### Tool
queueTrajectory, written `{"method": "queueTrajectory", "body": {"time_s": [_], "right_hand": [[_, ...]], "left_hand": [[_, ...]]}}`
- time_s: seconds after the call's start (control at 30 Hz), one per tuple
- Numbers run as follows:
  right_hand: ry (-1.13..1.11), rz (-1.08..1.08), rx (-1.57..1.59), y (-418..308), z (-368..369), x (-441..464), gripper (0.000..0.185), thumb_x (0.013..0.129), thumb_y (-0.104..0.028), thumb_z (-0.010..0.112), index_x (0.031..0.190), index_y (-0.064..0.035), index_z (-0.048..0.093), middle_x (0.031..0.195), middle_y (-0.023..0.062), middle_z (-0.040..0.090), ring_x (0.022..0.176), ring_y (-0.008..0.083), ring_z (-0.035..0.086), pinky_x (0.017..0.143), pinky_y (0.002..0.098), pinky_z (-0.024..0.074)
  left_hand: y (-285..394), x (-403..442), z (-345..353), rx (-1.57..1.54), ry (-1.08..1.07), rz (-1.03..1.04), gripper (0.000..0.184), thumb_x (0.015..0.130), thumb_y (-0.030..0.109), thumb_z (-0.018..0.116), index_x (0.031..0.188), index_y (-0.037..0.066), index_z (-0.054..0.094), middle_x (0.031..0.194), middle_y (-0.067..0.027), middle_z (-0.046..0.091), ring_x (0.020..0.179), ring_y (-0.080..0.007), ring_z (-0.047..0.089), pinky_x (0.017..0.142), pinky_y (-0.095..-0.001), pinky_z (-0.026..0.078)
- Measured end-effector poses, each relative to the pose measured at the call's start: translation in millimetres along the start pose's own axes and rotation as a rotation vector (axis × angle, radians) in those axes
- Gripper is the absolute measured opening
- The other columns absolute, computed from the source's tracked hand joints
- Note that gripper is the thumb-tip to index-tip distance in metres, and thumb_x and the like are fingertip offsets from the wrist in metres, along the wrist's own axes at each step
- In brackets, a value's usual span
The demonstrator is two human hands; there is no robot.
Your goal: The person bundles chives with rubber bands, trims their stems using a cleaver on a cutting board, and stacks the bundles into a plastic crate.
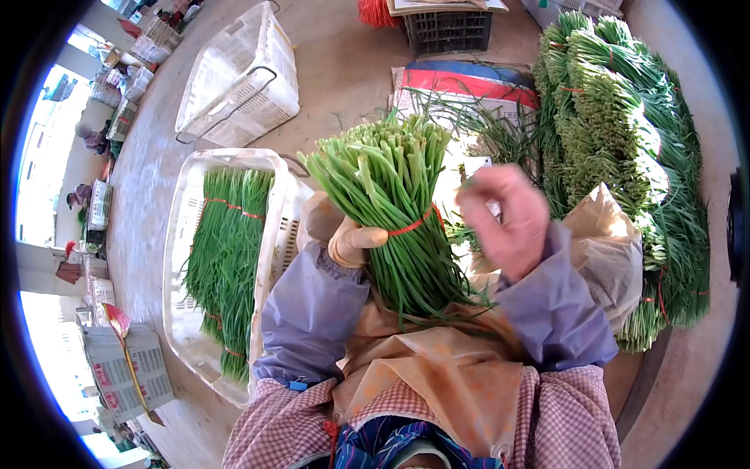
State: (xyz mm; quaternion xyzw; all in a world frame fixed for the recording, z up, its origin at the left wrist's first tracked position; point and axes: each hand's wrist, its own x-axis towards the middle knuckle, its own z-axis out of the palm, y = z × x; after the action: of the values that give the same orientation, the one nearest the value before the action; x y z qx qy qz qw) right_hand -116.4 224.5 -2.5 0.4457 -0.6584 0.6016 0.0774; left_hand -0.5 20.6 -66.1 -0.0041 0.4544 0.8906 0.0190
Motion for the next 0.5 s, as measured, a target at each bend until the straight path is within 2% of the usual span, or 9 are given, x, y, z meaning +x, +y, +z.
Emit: {"method": "queueTrajectory", "body": {"time_s": [0.07,0.17,0.27,0.3,0.33,0.37,0.4,0.47,0.5], "right_hand": [[-0.183,0.033,-0.023,-8.3,18.0,-8.6,0.022,0.079,0.001,0.073,0.096,-0.0034,0.061,0.079,0.01,0.062,0.066,0.0253,0.064,0.058,0.0348,0.0508],[-0.062,-0.109,-0.133,2.9,40.4,-17.4,0.017,0.084,0.002,0.069,0.098,-0.002,0.06,0.08,0.0121,0.063,0.063,0.0264,0.063,0.056,0.0324,0.0487],[-0.094,-0.071,-0.062,3.7,39.5,-18.6,0.013,0.085,0.002,0.068,0.094,-0.0016,0.059,0.078,0.0138,0.062,0.062,0.0305,0.062,0.056,0.0337,0.0482],[-0.074,-0.023,-0.03,3.2,37.9,-18.0,0.011,0.085,0.004,0.067,0.091,-0.0012,0.058,0.074,0.0106,0.062,0.06,0.0239,0.062,0.054,0.0319,0.0479],[-0.139,0.253,0.213,-3.3,28.9,-17.2,0.007,0.091,0.001,0.063,0.093,-0.002,0.058,0.069,0.0057,0.061,0.059,0.0155,0.062,0.052,0.0295,0.0484],[-0.064,0.362,0.446,-5.0,19.9,-14.1,0.004,0.093,0.0,0.06,0.095,-0.0023,0.058,0.07,0.0051,0.06,0.057,0.0145,0.059,0.052,0.0294,0.0487],[0.012,0.471,0.678,-5.5,10.4,-11.7,0.002,0.095,-0.001,0.057,0.097,-0.0026,0.059,0.071,0.0046,0.06,0.055,0.0134,0.055,0.053,0.0292,0.0491],[0.301,0.431,1.03,-1.2,-9.6,0.7,0.009,0.098,-0.001,0.05,0.101,-0.0026,0.058,0.076,0.0056,0.061,0.057,0.012,0.054,0.057,0.0261,0.0497],[0.305,0.408,0.961,1.3,-21.0,5.9,0.01,0.097,0.001,0.049,0.104,-0.0022,0.057,0.079,0.0061,0.062,0.06,0.0117,0.055,0.06,0.0256,0.0503]], "left_hand": [[-3.6,-2.2,-2.4,-0.021,0.022,-0.019,0.087,0.066,0.032,0.083,0.138,-0.001,0.046,0.127,-0.0127,0.061,0.117,-0.0252,0.059,0.103,-0.0384,0.045],[-9.6,-6.0,-11.8,-0.007,0.057,-0.022,0.082,0.067,0.031,0.083,0.135,0.0,0.049,0.126,-0.0115,0.061,0.115,-0.0242,0.059,0.102,-0.0379,0.045],[-6.5,-4.7,-11.4,0.005,0.043,-0.013,0.081,0.065,0.03,0.084,0.133,0.001,0.051,0.125,-0.0109,0.062,0.114,-0.0232,0.059,0.101,-0.0371,0.046],[-5.9,-3.9,-10.7,0.01,0.033,-0.007,0.082,0.065,0.03,0.084,0.134,0.0,0.05,0.125,-0.011,0.062,0.115,-0.0231,0.059,0.101,-0.0371,0.046],[-5.3,-2.1,-9.4,0.013,0.023,-0.002,0.083,0.065,0.03,0.084,0.134,0.0,0.05,0.126,-0.011,0.062,0.115,-0.023,0.059,0.101,-0.037,0.046],[-1.9,4.3,-7.3,0.006,-0.078,-0.022,0.087,0.065,0.03,0.085,0.137,0.0,0.047,0.127,-0.0115,0.061,0.117,-0.0232,0.058,0.101,-0.0372,0.045],[-4.4,6.5,-7.0,0.05,-0.068,0.016,0.088,0.065,0.032,0.084,0.137,-0.001,0.046,0.127,-0.0126,0.061,0.116,-0.0244,0.059,0.101,-0.0384,0.046],[-10.8,7.6,-7.1,0.133,-0.045,0.092,0.09,0.066,0.036,0.082,0.138,-0.003,0.045,0.126,-0.0148,0.06,0.114,-0.0268,0.06,0.099,-0.0407,0.048],[-7.4,6.2,-2.8,0.16,-0.033,0.094,0.09,0.067,0.034,0.081,0.139,-0.003,0.044,0.127,-0.0144,0.06,0.115,-0.0265,0.06,0.1,-0.0409,0.048]]}}
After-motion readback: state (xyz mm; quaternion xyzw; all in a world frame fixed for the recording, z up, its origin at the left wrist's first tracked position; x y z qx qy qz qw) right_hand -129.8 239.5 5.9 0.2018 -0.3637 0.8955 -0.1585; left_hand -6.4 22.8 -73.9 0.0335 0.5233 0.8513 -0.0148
